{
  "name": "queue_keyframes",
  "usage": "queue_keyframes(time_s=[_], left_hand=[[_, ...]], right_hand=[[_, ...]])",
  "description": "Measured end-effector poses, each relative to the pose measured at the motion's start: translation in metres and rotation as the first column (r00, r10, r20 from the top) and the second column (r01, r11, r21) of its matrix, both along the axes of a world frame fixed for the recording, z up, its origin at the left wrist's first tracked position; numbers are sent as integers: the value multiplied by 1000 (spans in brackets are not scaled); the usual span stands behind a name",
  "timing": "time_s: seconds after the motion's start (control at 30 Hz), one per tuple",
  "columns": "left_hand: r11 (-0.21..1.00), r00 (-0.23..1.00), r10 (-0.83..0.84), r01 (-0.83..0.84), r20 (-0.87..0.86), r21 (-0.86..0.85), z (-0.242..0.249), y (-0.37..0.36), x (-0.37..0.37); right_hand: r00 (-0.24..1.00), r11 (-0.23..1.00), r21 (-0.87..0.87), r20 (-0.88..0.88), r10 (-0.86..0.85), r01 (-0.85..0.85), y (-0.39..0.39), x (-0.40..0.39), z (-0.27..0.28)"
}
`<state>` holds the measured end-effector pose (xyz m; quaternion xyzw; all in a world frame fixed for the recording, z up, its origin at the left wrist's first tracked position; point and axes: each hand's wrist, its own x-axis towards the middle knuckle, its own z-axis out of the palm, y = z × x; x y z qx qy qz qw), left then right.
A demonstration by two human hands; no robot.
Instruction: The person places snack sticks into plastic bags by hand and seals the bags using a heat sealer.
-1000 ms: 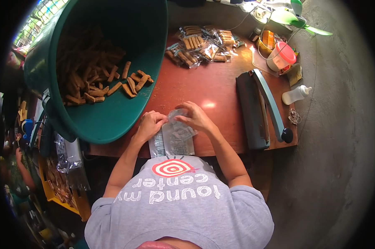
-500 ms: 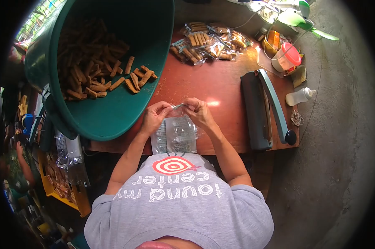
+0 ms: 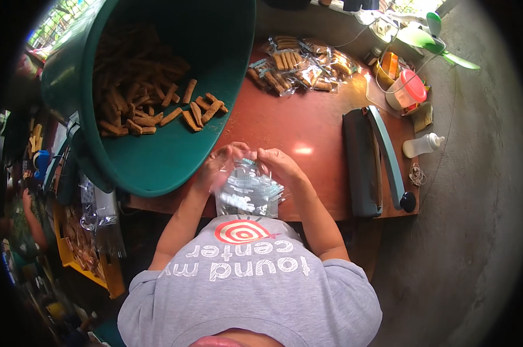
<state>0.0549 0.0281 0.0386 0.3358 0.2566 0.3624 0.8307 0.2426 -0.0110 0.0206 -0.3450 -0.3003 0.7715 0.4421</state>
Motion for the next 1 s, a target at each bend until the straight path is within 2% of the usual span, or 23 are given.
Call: queue_keyframes(time_s=[0.03, 0.07, 0.1, 0.13, 0.17, 0.2, 0.23, 0.27, 0.3, 0.33, 0.37, 0.4, 0.43, 0.47, 0.57, 0.63, 0.67, 0.73, 0.77, 0.83, 0.87, 0.93, 1.0], left_hand=[[988, 998, 8, -19, 70, 152, -9, 3, -8], [953, 990, 6, -47, 138, 300, -16, 5, -16], [955, 983, -74, 22, 167, 296, -12, 6, -24], [955, 984, -67, 15, 164, 298, -13, 6, -32], [933, 978, -132, 177, -160, 315, -14, 4, -41], [902, 866, -176, 332, -468, 276, -15, 0, -47], [941, 887, -133, 253, -442, 223, -6, -9, -42], [943, 887, -125, 245, -444, 223, -2, -15, -42], [895, 766, -82, 339, -638, 292, 1, -19, -43], [835, 608, -9, 442, -794, 329, 2, -23, -43], [814, 745, 137, 291, -653, 503, -17, -31, -41], [815, 743, 150, 281, -652, 507, -16, -36, -38], [769, 759, 263, 209, -596, 605, -16, -39, -36], [708, 766, 368, 138, -528, 693, -15, -41, -36], [779, 776, 328, 101, -539, 619, -12, -42, -43], [798, 798, 322, 61, -510, 600, -14, -43, -44], [780, 806, 346, 38, -481, 625, -13, -44, -44], [760, 813, 369, 14, -450, 650, -14, -44, -43], [738, 813, 385, 12, -436, 674, -15, -44, -41], [718, 817, 392, 16, -424, 696, -15, -44, -38], [730, 819, 375, 28, -434, 683, -14, -44, -38], [742, 821, 359, 38, -445, 670, -14, -45, -37], [742, 826, 354, 38, -439, 670, -16, -45, -36]], right_hand=[[988, 1000, 13, 151, -1, -1, 4, -3, 9], [989, 1000, 16, 150, 9, -12, 13, 0, 17], [944, 966, 157, 292, 151, -203, 26, 6, 24], [859, 878, 265, 444, 255, -398, 39, 9, 33], [846, 855, 269, 441, 300, -444, 49, 3, 40], [826, 879, 281, 530, 193, -386, 61, -7, 45], [787, 896, 302, 612, 81, -327, 76, -19, 47], [716, 837, 454, 689, -114, -304, 93, -31, 42], [626, 746, 594, 713, -314, -302, 110, -41, 31], [630, 741, 596, 712, -310, -309, 125, -48, 16], [434, 601, 679, 733, -524, -422, 140, -53, -3], [235, 452, 699, 652, -721, -554, 150, -58, -15], [180, 503, 607, 729, -660, -615, 155, -59, -20], [188, 495, 609, 727, -660, -620, 161, -61, -25], [155, 415, 558, 710, -687, -718, 174, -59, -34], [101, 558, 435, 843, -529, -706, 170, -59, -19], [101, 555, 435, 842, -530, -709, 166, -60, -10], [76, 673, 425, 873, -482, -605, 157, -61, 4], [73, 674, 423, 873, -483, -606, 159, -58, -3], [135, 531, 484, 814, -565, -696, 159, -55, -17], [133, 534, 484, 814, -565, -693, 159, -51, -23], [168, 400, 520, 742, -649, -755, 150, -51, -18], [162, 403, 517, 743, -649, -755, 144, -50, -17]])
